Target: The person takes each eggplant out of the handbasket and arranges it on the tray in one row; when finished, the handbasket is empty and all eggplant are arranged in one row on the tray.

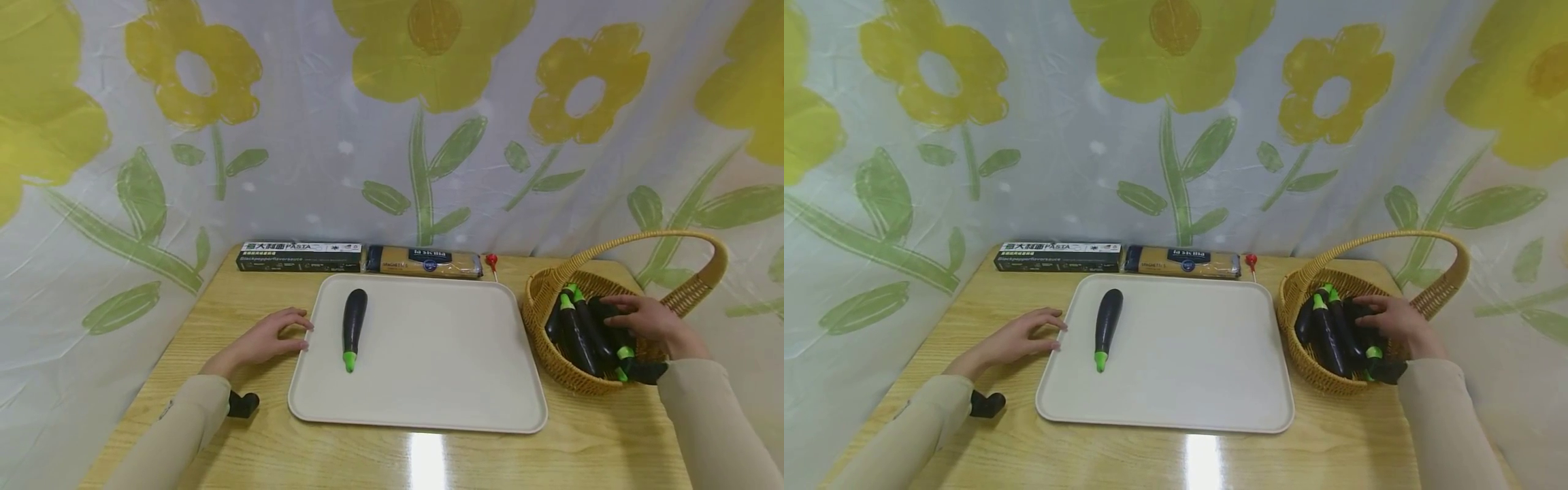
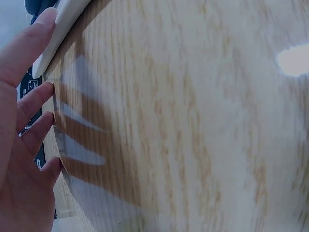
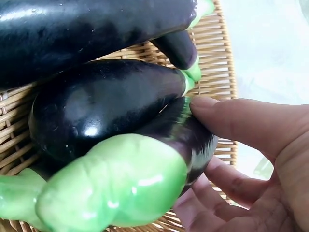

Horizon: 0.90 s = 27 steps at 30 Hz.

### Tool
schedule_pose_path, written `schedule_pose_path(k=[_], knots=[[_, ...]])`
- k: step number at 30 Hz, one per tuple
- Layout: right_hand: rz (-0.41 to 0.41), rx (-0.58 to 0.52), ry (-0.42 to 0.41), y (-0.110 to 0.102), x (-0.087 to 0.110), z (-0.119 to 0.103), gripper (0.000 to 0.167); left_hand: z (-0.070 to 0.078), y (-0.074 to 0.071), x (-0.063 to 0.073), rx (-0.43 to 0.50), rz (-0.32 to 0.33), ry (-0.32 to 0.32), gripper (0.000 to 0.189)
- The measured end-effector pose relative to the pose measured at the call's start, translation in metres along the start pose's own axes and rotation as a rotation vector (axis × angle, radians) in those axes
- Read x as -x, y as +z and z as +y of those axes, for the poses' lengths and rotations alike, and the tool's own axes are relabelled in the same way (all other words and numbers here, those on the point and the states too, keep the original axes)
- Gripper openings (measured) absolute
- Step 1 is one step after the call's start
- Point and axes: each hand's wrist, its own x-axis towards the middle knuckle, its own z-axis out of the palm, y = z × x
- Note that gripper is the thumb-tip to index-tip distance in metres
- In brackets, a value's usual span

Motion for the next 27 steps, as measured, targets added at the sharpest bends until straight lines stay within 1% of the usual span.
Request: schedule_pose_path(k=[3, 9, 13, 18, 20, 24, 27], knots=[[0.001, 0.005, -0.013, 0.0, 0.0, 0.0, 0.061, 0.0, -0.001, 0.0, -0.001, -0.002, -0.003, 0.032], [0.022, 0.061, -0.05, 0.002, -0.002, 0.002, 0.056, 0.001, -0.001, 0.0, -0.011, -0.005, 0.004, 0.034], [0.041, 0.075, -0.061, 0.003, -0.001, 0.001, 0.053, 0.001, -0.001, 0.0, -0.014, -0.001, 0.007, 0.034], [0.067, 0.017, -0.051, 0.003, 0.004, -0.006, 0.054, 0.002, -0.001, 0.0, -0.012, -0.005, 0.004, 0.034], [0.093, -0.008, -0.044, 0.002, 0.007, -0.01, 0.055, 0.002, -0.001, 0.0, -0.012, -0.007, 0.0, 0.034], [0.154, -0.024, -0.039, -0.001, 0.015, -0.019, 0.059, 0.002, -0.001, 0.0, -0.014, -0.007, 0.002, 0.034], [0.193, -0.041, -0.054, -0.001, 0.022, -0.027, 0.061, 0.002, -0.001, 0.0, -0.016, -0.002, 0.01, 0.034]])
